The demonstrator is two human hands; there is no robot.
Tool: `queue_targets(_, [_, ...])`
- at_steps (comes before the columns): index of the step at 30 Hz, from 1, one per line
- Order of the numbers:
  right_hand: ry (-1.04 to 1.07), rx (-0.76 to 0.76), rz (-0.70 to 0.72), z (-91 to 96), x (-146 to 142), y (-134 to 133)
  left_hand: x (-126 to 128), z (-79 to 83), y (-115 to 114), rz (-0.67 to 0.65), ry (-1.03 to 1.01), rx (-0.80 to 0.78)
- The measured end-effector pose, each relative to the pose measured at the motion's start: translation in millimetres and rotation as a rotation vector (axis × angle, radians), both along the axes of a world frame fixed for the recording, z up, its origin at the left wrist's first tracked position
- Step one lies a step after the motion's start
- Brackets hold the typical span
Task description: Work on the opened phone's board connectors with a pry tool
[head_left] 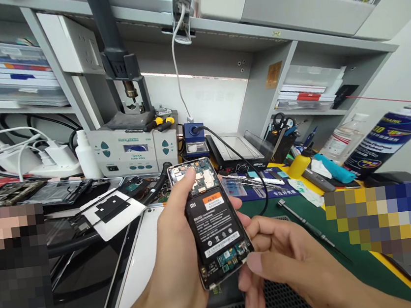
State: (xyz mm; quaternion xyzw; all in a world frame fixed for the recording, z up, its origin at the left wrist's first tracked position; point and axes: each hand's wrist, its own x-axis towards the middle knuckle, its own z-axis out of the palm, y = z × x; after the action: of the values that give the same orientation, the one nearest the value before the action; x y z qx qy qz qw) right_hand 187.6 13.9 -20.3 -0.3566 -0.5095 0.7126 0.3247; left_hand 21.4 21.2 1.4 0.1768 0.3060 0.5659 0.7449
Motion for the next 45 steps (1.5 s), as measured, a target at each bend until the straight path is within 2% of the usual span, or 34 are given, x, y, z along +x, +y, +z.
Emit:
queue_targets(4, [0.02,-0.02,0.001,0.9,2.0,-1.2,-3.1,5.0,4.4,-0.013,-0.001,-0.189])
queue_targets(6, [0.018,-0.02,-0.003,2.0,1.9,-1.5,-3.4,7.0,4.4,-0.005,0.007,-0.235])
queue_targets(11, [-0.017,-0.013,0.0,5.9,0.4,-3.3,-3.3,6.5,3.9,-0.016,0.019,-0.171])
queue_targets(22, [-0.053,-0.029,0.001,9.7,0.7,-3.8,-4.7,8.3,8.1,-0.076,-0.01,-0.2])
queue_targets(28, [-0.101,-0.019,0.016,16.5,0.6,-5.0,-4.7,10.0,4.2,-0.037,0.006,-0.099])
queue_targets(33, [-0.12,-0.004,0.019,18.0,-0.6,-4.7,-5.2,8.6,3.1,-0.138,-0.008,-0.122])
queue_targets(40, [-0.134,0.002,0.016,17.3,0.1,-7.0,-4.1,10.5,3.7,-0.096,0.005,-0.012])
queue_targets(45, [-0.123,0.008,0.019,14.1,1.6,-8.8,-6.7,12.3,0.7,-0.182,-0.003,0.011])
